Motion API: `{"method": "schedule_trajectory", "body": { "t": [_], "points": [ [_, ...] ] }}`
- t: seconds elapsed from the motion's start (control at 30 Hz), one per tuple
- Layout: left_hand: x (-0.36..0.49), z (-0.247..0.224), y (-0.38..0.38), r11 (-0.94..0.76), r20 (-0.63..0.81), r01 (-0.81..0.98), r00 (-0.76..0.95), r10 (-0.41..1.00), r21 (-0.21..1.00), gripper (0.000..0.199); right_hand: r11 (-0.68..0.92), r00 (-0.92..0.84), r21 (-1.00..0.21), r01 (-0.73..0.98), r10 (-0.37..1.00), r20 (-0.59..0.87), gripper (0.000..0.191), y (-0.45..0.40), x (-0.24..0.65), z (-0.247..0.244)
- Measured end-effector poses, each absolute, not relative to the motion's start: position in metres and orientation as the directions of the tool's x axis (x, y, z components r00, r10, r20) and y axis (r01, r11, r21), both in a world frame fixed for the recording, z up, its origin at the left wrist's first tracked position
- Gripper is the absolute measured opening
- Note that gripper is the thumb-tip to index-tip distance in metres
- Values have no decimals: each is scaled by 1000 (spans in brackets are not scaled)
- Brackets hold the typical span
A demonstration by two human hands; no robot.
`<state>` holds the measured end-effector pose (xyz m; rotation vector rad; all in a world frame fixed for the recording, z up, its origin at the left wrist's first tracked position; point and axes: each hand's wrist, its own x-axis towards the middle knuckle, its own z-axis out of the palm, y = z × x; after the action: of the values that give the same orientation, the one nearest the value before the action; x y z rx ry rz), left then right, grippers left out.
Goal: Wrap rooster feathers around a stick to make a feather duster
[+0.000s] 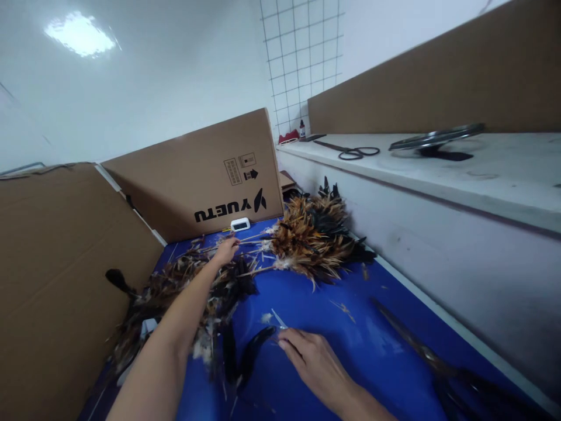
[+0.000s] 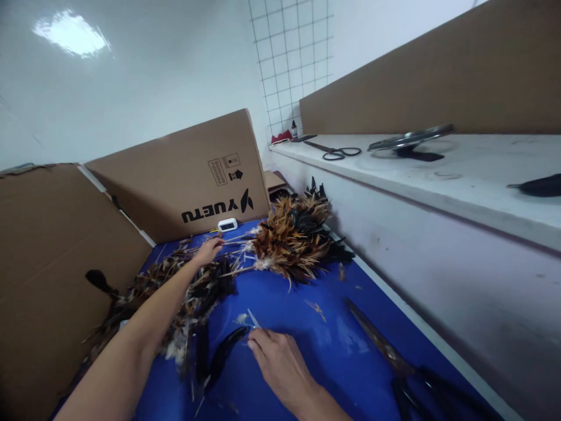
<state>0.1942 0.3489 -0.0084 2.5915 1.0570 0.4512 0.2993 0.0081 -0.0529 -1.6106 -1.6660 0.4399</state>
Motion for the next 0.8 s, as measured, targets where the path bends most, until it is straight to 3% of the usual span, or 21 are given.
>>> {"method": "schedule_trajectory", "body": {
  "t": [0.2,0.4,0.53,0.6,0.8],
  "points": [
    [153,9,308,-730,281,580,679,679,361,23,265,67,-569,778,867,494,25,7,301,-52],
    [86,-2,205,-825,295,480,776,558,299,27,284,-12,-478,831,868,496,23,4,295,-51],
    [69,-22,138,-933,148,329,925,349,145,64,156,51,-352,923,856,515,30,9,297,-69],
    [76,-29,121,-961,71,259,961,266,103,72,88,88,-296,951,841,534,35,13,300,-79],
    [98,-42,138,-979,54,191,979,195,64,55,46,86,-221,974,829,552,38,19,309,-91]
  ]
}}
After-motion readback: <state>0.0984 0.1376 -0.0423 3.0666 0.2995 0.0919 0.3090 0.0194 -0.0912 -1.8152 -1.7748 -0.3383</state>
